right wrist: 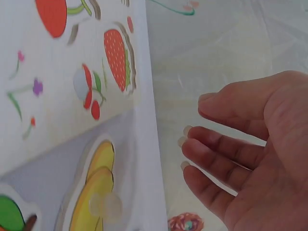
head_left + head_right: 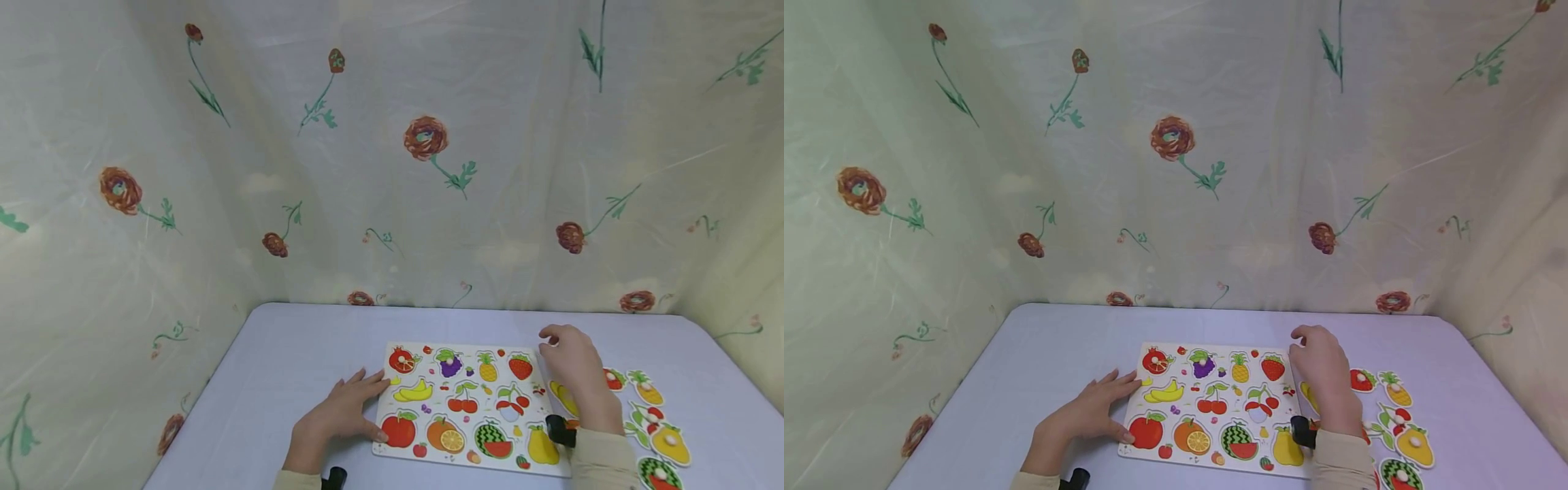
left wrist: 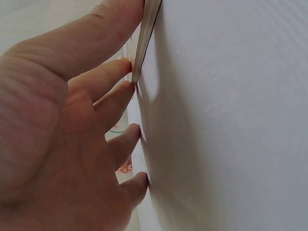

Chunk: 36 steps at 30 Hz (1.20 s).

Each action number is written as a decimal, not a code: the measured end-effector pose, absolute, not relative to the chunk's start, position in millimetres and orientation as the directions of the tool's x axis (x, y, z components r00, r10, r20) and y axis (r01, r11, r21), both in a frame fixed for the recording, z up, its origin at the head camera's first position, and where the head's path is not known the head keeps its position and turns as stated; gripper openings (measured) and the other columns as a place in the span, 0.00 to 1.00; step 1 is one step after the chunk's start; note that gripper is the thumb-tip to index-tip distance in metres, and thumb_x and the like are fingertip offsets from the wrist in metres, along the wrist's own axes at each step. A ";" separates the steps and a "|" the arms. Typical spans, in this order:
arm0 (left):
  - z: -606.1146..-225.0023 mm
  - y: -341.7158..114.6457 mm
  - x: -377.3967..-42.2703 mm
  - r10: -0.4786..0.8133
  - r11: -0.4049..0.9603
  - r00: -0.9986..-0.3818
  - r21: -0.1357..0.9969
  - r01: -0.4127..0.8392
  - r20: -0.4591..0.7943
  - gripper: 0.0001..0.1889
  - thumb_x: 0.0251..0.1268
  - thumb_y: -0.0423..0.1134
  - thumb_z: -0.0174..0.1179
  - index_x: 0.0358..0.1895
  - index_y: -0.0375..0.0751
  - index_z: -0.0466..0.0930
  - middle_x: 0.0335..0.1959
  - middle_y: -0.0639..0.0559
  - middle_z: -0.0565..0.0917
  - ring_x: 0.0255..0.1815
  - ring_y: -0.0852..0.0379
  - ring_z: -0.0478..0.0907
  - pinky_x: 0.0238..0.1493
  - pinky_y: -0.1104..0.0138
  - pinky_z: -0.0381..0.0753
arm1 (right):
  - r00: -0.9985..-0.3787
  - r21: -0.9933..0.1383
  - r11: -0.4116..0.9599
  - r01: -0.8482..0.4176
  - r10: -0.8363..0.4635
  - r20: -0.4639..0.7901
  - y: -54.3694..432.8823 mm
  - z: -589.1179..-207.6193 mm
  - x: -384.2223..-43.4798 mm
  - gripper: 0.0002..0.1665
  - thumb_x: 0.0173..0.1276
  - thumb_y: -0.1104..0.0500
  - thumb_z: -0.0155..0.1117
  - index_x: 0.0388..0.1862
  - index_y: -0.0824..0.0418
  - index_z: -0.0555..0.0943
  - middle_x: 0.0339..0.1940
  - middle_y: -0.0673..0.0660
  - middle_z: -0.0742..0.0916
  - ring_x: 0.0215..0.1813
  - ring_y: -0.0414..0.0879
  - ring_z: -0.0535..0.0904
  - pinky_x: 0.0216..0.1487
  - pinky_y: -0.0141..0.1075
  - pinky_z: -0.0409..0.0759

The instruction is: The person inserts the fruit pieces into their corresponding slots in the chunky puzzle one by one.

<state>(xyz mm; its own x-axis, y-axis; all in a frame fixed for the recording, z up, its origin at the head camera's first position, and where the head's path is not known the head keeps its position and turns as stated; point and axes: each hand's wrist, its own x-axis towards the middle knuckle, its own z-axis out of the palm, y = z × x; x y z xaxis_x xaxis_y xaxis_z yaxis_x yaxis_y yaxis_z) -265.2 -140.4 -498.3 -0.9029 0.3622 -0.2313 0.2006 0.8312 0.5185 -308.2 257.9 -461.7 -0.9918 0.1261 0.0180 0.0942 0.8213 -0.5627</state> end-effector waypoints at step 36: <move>-498.6 -138.4 -265.8 0.354 0.840 -0.907 0.504 0.201 -0.228 0.49 0.40 0.55 0.79 0.73 0.55 0.68 0.77 0.55 0.65 0.82 0.43 0.49 0.78 0.37 0.47 | -0.925 -0.572 0.737 0.360 0.362 -0.115 316.7 -481.7 -301.6 0.22 0.66 0.65 0.50 0.56 0.74 0.76 0.57 0.78 0.75 0.51 0.68 0.70 0.50 0.59 0.76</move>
<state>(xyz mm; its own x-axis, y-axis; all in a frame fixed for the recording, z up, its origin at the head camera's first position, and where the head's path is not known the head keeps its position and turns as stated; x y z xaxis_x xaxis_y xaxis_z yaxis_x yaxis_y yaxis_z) -265.8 -138.4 -498.6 -0.9070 0.3540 -0.2281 0.2012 0.8401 0.5038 -301.6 316.7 -481.7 -0.9250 0.3621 -0.1153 0.3599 0.7371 -0.5720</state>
